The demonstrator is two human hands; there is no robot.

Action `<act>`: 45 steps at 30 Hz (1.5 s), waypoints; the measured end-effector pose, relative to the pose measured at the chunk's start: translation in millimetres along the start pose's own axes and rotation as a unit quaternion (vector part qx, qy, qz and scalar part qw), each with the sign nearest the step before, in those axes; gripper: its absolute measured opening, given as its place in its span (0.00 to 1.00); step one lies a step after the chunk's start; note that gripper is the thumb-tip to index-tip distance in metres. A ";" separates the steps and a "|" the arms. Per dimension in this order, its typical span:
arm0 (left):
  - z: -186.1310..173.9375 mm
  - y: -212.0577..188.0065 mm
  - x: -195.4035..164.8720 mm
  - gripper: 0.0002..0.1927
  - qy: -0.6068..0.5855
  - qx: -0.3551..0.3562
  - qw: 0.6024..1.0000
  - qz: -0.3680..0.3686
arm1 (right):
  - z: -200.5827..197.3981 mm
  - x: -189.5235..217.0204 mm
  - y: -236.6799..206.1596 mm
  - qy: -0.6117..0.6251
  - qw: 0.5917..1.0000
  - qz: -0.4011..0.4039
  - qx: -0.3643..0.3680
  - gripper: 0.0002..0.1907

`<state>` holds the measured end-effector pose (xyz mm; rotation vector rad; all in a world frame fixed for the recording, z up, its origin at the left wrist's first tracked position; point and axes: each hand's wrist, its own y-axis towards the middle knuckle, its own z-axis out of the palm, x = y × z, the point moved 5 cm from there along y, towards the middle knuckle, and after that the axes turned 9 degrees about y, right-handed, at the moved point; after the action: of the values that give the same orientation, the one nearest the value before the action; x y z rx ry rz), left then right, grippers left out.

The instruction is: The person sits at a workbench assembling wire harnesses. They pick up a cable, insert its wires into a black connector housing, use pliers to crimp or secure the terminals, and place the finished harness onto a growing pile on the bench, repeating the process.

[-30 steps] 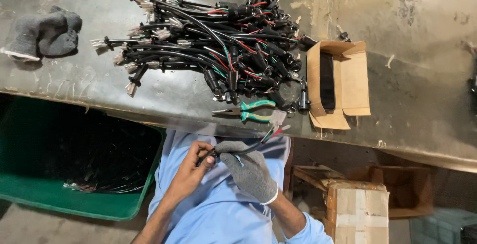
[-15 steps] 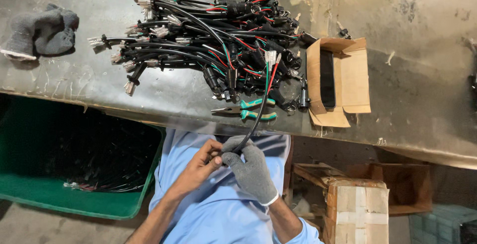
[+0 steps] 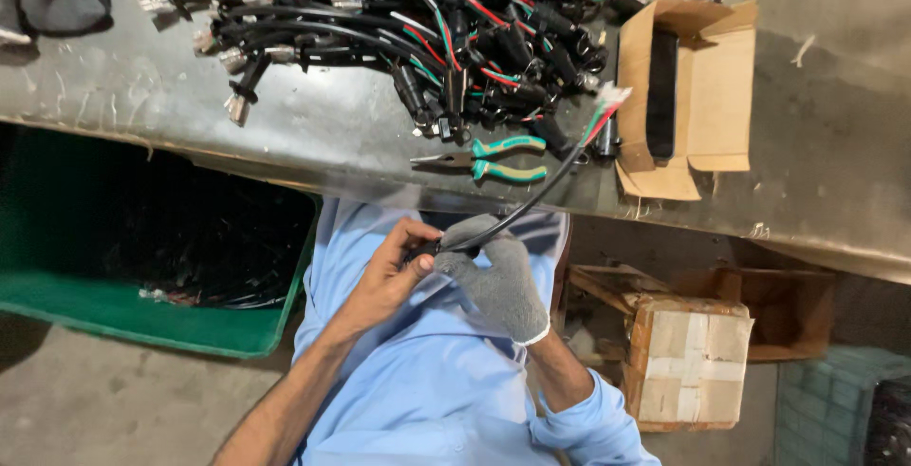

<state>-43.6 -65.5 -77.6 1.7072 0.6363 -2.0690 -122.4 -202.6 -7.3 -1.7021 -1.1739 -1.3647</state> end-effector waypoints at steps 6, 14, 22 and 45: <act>7.9 -9.3 -4.9 0.17 0.177 -0.029 0.983 -0.043 | -0.1 -14.0 -6.7 -0.026 0.998 0.048 -0.031 0.11; 13.4 4.0 3.3 0.17 -0.032 0.028 0.999 -0.029 | 1.9 -56.1 -1.7 0.138 0.976 0.166 0.012 0.14; 21.2 -13.9 2.7 0.14 0.217 -0.122 0.968 -0.022 | 10.6 -61.4 -5.3 0.089 0.975 0.203 0.009 0.10; -13.9 0.2 -79.2 0.29 0.211 -0.059 0.975 -0.040 | -13.0 32.5 20.7 -0.245 0.964 -0.104 -0.011 0.16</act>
<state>-17.3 -57.4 -2.1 2.0965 0.9462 -1.6834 -106.5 -214.3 28.3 -2.0503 -1.6545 -1.0999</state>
